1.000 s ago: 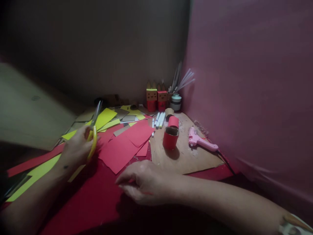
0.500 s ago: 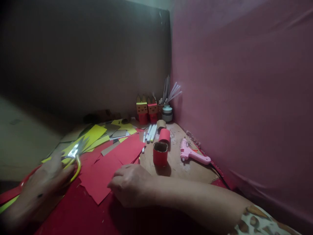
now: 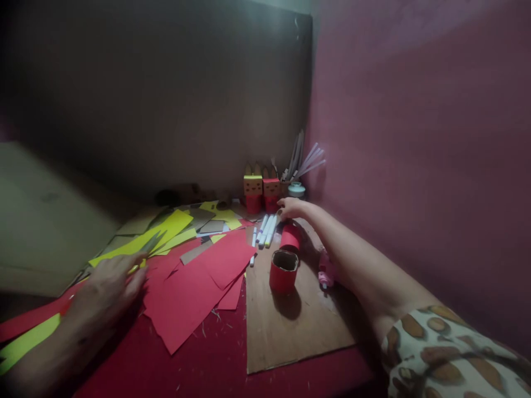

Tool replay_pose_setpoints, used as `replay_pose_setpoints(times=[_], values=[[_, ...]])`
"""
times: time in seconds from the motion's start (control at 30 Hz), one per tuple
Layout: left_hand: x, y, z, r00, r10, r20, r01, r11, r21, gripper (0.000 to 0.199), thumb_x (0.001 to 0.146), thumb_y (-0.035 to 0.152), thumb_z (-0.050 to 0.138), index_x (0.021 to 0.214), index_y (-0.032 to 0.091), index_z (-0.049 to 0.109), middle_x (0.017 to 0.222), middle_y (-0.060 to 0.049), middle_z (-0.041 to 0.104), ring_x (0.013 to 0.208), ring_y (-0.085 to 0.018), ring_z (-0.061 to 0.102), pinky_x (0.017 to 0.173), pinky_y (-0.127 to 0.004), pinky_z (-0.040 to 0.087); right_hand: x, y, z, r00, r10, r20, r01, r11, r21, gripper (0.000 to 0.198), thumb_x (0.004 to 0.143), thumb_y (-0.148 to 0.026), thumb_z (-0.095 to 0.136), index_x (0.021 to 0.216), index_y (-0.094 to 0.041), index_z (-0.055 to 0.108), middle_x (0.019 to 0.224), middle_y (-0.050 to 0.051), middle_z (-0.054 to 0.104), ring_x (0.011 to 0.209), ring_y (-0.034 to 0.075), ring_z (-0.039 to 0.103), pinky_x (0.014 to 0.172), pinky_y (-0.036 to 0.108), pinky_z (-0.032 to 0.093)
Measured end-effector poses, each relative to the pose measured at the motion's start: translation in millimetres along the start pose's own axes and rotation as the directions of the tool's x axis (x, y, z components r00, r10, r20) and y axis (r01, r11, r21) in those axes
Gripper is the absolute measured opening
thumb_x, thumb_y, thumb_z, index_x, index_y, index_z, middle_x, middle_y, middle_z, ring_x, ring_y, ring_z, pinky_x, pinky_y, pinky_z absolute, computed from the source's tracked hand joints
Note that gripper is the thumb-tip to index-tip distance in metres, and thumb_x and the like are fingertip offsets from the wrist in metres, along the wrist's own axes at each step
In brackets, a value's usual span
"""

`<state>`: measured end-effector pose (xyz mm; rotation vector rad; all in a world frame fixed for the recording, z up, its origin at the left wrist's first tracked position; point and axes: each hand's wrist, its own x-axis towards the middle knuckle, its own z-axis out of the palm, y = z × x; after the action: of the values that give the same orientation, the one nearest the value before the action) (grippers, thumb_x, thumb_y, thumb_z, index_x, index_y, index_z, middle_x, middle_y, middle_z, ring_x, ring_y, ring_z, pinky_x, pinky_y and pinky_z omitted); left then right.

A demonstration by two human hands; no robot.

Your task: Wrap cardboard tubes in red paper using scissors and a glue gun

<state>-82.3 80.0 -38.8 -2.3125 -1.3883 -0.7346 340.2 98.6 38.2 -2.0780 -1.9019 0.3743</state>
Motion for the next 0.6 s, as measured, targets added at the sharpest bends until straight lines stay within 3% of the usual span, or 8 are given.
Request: replay_pose_setpoints(times=[0.1,0.2,0.3,0.4,0.5,0.57,0.6], values=[[-1.3,-1.5,0.5,1.0,0.015,0.025,-0.015,1.0,0.006,0.039,0.085,0.031,0.033,0.102,0.009,0.06,0.091,-0.016,0.065,0.088,-0.03,0.056,0.084,-0.04,0.042,6.9,6.9,7.8,0.995,-0.055,0.083,0.054,0.998,0.018,0.059,0.057,-0.012,0.073,0.116,-0.015,0.064,0.118,0.01,0.065,0.1,0.023,0.063,0.083,0.026,0.049],[-0.9,-0.4,-2.0,0.999,0.009,0.044,-0.009,1.0,0.001,0.039,0.086,0.029,0.032,0.102,0.008,0.06,0.093,-0.018,0.065,0.09,-0.031,0.057,0.085,-0.042,0.043,7.0,10.8,7.5,0.992,-0.091,0.086,0.089,0.996,0.024,0.056,0.054,-0.019,0.078,0.109,-0.014,0.067,0.113,0.01,0.066,0.1,0.024,0.062,0.084,0.027,0.048],[0.0,3.6,-5.1,0.998,-0.016,0.058,0.018,0.999,-0.035,0.037,0.087,0.028,0.033,0.104,0.01,0.06,0.096,-0.02,0.065,0.093,-0.032,0.056,0.085,-0.044,0.043,0.0,9.4,-1.2,0.995,-0.101,-0.007,0.101,0.995,0.015,0.053,0.058,-0.023,0.076,0.108,-0.01,0.067,0.107,0.014,0.067,0.099,0.028,0.06,0.086,0.034,0.046],[0.3,9.4,-7.7,0.998,-0.057,0.033,0.061,0.991,-0.123,0.035,0.086,0.028,0.036,0.105,0.011,0.06,0.096,-0.019,0.065,0.098,-0.033,0.056,0.087,-0.045,0.042,-21.2,-3.6,-18.0,0.982,-0.121,-0.146,0.128,0.991,0.036,0.06,0.063,-0.024,0.073,0.119,-0.008,0.059,0.116,0.017,0.06,0.11,0.032,0.054,0.092,0.041,0.042],[0.7,19.1,-11.2,0.992,-0.128,0.019,0.129,0.962,-0.239,0.034,0.085,0.029,0.039,0.108,0.011,0.058,0.101,-0.016,0.065,0.099,-0.03,0.057,0.09,-0.044,0.042,-62.2,-31.3,-32.3,0.963,-0.205,-0.176,0.234,0.959,0.158,0.063,0.07,-0.032,0.068,0.129,-0.016,0.05,0.118,0.012,0.06,0.107,0.025,0.057,0.087,0.036,0.047],[1.9,29.3,-16.7,0.97,-0.226,0.09,0.243,0.877,-0.414,0.034,0.084,0.032,0.044,0.109,0.014,0.058,0.102,-0.013,0.065,0.094,-0.027,0.059,0.087,-0.042,0.045,-96.7,-54.5,-32.3,0.909,-0.386,-0.156,0.407,0.744,0.529,0.066,0.068,-0.031,0.071,0.129,-0.02,0.049,0.12,0.01,0.058,0.108,0.024,0.057,0.087,0.037,0.048],[3.0,35.4,-21.0,0.948,-0.274,0.159,0.316,0.788,-0.528,0.034,0.082,0.035,0.049,0.109,0.016,0.058,0.101,-0.012,0.065,0.09,-0.025,0.06,0.083,-0.04,0.047,-113.8,-66.0,-28.7,0.874,-0.454,-0.172,0.448,0.616,0.648,0.066,0.067,-0.03,0.072,0.128,-0.023,0.05,0.122,0.009,0.057,0.112,0.025,0.055,0.089,0.038,0.047]])
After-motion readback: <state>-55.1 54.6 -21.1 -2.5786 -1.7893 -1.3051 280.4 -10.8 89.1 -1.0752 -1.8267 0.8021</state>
